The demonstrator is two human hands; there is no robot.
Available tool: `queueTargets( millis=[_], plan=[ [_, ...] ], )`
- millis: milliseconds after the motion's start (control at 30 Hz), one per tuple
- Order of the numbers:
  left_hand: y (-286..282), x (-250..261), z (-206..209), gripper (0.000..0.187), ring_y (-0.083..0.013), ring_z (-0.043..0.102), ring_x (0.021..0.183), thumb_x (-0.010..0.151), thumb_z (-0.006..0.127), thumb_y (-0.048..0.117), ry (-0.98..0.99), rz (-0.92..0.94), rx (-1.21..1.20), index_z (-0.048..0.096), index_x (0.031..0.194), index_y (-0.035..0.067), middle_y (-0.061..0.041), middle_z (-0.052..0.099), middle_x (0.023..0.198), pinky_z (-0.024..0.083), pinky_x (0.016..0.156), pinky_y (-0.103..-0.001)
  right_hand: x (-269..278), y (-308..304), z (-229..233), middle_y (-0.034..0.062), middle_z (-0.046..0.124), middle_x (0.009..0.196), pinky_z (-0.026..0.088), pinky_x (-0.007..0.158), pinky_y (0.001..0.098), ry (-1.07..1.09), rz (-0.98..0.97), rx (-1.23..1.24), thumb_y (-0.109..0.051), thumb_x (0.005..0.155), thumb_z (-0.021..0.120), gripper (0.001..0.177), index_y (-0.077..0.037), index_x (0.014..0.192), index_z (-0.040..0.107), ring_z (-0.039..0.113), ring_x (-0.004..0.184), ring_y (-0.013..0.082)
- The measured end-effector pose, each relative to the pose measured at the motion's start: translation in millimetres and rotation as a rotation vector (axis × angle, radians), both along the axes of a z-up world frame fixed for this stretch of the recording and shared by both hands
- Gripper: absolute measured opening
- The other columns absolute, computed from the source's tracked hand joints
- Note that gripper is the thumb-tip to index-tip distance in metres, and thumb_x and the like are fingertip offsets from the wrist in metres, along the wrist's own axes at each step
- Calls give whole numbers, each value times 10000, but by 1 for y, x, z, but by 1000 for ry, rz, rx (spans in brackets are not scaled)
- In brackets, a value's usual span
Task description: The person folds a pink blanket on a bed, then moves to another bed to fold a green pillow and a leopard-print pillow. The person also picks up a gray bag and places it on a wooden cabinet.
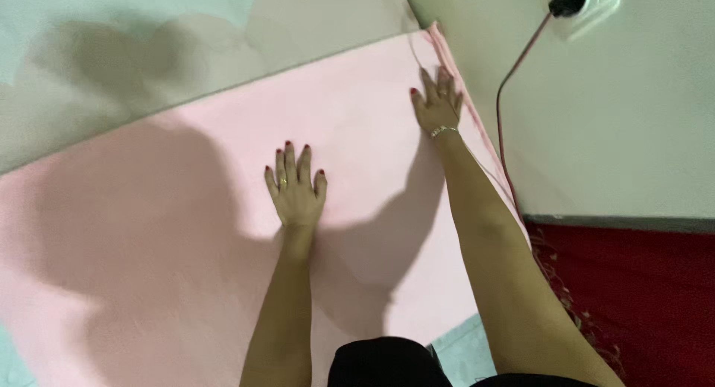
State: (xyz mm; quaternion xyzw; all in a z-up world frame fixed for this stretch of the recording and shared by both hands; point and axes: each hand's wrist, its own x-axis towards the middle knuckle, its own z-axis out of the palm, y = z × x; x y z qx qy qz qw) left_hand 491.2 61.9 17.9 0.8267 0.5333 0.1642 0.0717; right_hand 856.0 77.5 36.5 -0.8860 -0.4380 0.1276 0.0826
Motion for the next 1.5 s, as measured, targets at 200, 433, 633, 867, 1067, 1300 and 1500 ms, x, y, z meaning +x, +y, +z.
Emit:
queueTargets(
  millis=[200, 433, 633, 867, 1067, 1300, 1500],
  plan=[
    [-5, 1, 1, 581, -272, 253, 1546, 1010, 440, 420, -46, 21, -58, 472, 1545, 195, -101, 311, 1669, 120, 1254, -559, 8, 17, 27, 158, 257, 1644, 216, 1219, 491, 124, -79, -40, -558, 930, 471, 792, -243, 1613, 223, 248, 1507, 358],
    [-2, 2, 6, 556, -267, 317, 1517, 978, 467, 375, 0, 32, -10, 530, 1494, 179, -104, 391, 1634, 203, 1229, -573, 23, 49, 9, 199, 580, 1498, 414, 1215, 493, -67, -60, -160, -417, 1120, 406, 509, -110, 1520, 473, 580, 1386, 352],
    [0, 0, 9, 561, -282, 323, 1511, 966, 483, 368, -20, 31, -40, 532, 1493, 183, -103, 394, 1627, 225, 1218, -579, 22, 66, -9, 139, 87, 1718, 119, 1234, 554, 9, 123, -9, -544, 996, 442, 756, -246, 1639, 180, 55, 1569, 374],
    [3, 2, 12, 579, -283, 308, 1508, 973, 429, 418, -52, 36, -103, 520, 1494, 184, -109, 394, 1621, 192, 1214, -563, 32, 83, 5, 129, 56, 1728, 132, 1248, 555, 128, 66, -99, -606, 876, 533, 991, -229, 1660, 58, 114, 1589, 330],
    [0, 1, 4, 561, -269, 300, 1524, 991, 429, 427, -51, 51, -117, 512, 1498, 201, -88, 379, 1631, 172, 1234, -543, 45, 106, 9, 157, 207, 1688, 193, 1256, 459, 285, -103, -64, -591, 872, 529, 980, -107, 1632, 141, 230, 1547, 347],
    [3, -2, -3, 584, -271, 301, 1506, 960, 466, 408, -20, 36, -100, 494, 1504, 199, -95, 380, 1629, 178, 1215, -548, 28, 108, -9, 281, 291, 1626, 226, 1242, 487, -64, -153, -117, -622, 1074, 351, 823, 29, 1575, 307, 278, 1521, 402],
    [4, -1, 0, 579, -262, 322, 1507, 951, 480, 383, 28, 42, -61, 509, 1500, 203, -89, 387, 1627, 197, 1220, -559, -30, 2, 6, 212, 307, 1626, 134, 1206, 601, -145, -120, 91, -522, 1004, 405, 698, -131, 1579, 341, 181, 1508, 414]
  ],
)
